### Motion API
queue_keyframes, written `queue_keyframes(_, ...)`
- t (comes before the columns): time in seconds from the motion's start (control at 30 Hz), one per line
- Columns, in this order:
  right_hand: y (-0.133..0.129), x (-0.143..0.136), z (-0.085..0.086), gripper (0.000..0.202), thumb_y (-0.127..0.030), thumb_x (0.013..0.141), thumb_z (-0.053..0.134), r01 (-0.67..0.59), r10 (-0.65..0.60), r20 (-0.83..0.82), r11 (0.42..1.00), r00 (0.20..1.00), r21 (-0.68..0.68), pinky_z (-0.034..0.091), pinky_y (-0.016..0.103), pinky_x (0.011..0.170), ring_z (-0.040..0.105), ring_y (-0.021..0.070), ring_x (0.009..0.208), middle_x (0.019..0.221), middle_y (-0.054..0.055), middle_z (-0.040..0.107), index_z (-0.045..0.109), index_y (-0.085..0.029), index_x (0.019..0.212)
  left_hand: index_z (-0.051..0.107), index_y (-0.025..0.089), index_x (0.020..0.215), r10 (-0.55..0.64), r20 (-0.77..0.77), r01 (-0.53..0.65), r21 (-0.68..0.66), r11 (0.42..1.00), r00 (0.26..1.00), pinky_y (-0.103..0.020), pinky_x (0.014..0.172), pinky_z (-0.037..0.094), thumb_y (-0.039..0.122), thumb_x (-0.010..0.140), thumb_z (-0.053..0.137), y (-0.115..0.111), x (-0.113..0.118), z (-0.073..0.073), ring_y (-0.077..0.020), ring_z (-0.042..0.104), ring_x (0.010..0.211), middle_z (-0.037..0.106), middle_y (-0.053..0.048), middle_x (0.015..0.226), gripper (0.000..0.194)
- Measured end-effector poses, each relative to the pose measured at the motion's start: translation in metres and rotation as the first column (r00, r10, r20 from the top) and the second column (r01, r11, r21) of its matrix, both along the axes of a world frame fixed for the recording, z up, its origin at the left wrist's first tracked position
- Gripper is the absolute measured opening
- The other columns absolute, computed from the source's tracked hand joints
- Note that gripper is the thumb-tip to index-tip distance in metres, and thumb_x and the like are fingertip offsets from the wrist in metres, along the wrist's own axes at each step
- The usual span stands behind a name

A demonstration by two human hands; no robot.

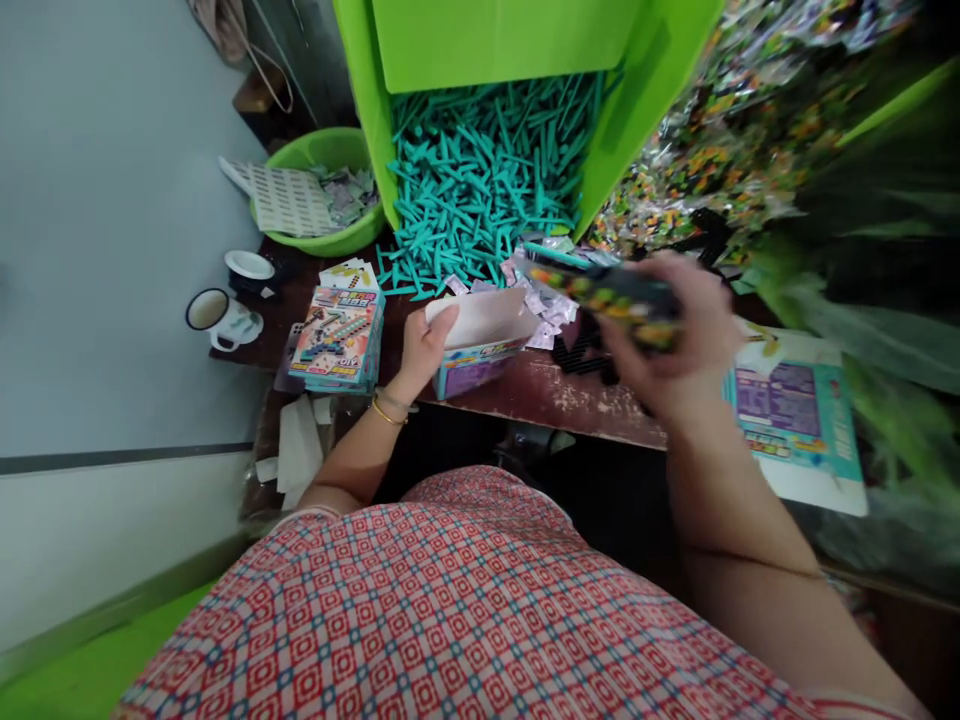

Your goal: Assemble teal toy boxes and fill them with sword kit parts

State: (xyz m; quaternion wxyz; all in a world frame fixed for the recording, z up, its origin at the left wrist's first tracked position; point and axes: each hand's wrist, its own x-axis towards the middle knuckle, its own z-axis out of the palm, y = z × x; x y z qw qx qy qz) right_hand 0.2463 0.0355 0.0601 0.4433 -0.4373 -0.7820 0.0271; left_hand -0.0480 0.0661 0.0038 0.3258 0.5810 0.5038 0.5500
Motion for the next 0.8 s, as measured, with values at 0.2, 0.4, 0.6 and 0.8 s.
queue_keyframes(0.2, -0.015, -0.066, -0.011, 0.051, -0.017, 0.102, 0.058, -0.401, 0.335, 0.457, 0.915, 0.824, 0.051, 0.058, 0.048, 0.108, 0.061, 0.0304, 0.134, 0.138, 0.013, 0.067, 0.055, -0.027, 0.152, 0.066, 0.017, 0.072, 0.161, 0.353, -0.082, -0.228, 0.97, 0.922, -0.024, 0.057, 0.046, 0.082, 0.076, 0.072, 0.002, 0.009, -0.007, -0.0127, 0.055, 0.059, 0.064, 0.001, 0.065, 0.066)
queue_keyframes(0.4, -0.009, -0.03, 0.036, 0.067, -0.021, 0.102, 0.056, -0.291, 0.391, 0.311, 0.901, 0.866, -0.322, 0.061, 0.037, 0.094, 0.072, 0.0233, 0.107, 0.134, 0.01, 0.071, 0.037, -0.027, 0.165, 0.07, 0.017, 0.072, 0.041, 0.319, 0.01, -0.157, 0.988, 0.947, -0.026, 0.061, 0.047, 0.078, 0.076, 0.076, -0.011, 0.01, 0.0, -0.0149, 0.057, 0.062, 0.058, 0.001, 0.061, 0.061)
queue_keyframes(0.6, 0.003, -0.053, 0.049, 0.05, -0.013, 0.105, 0.043, -0.118, 0.301, 0.577, 0.935, 0.759, -0.333, 0.054, 0.035, 0.08, 0.07, 0.0236, 0.093, 0.115, 0.013, 0.072, 0.051, -0.022, 0.153, 0.057, 0.02, 0.057, -0.059, 0.26, 0.074, -0.05, 0.996, 0.964, -0.027, 0.058, 0.041, 0.08, 0.079, 0.072, 0.009, 0.036, 0.0, -0.0129, 0.045, 0.057, 0.043, 0.003, 0.055, 0.065)
queue_keyframes(0.8, 0.005, -0.068, 0.021, 0.034, -0.021, 0.109, 0.046, -0.123, 0.249, 0.524, 0.957, 0.814, -0.263, 0.052, 0.041, 0.09, 0.064, 0.0266, 0.106, 0.124, 0.017, 0.067, 0.056, -0.016, 0.141, 0.069, 0.016, 0.074, -0.003, 0.383, 0.036, -0.078, 0.996, 0.924, -0.027, 0.067, 0.047, 0.08, 0.077, 0.073, 0.019, 0.036, -0.011, -0.0148, 0.057, 0.067, 0.06, 0.0, 0.07, 0.065)
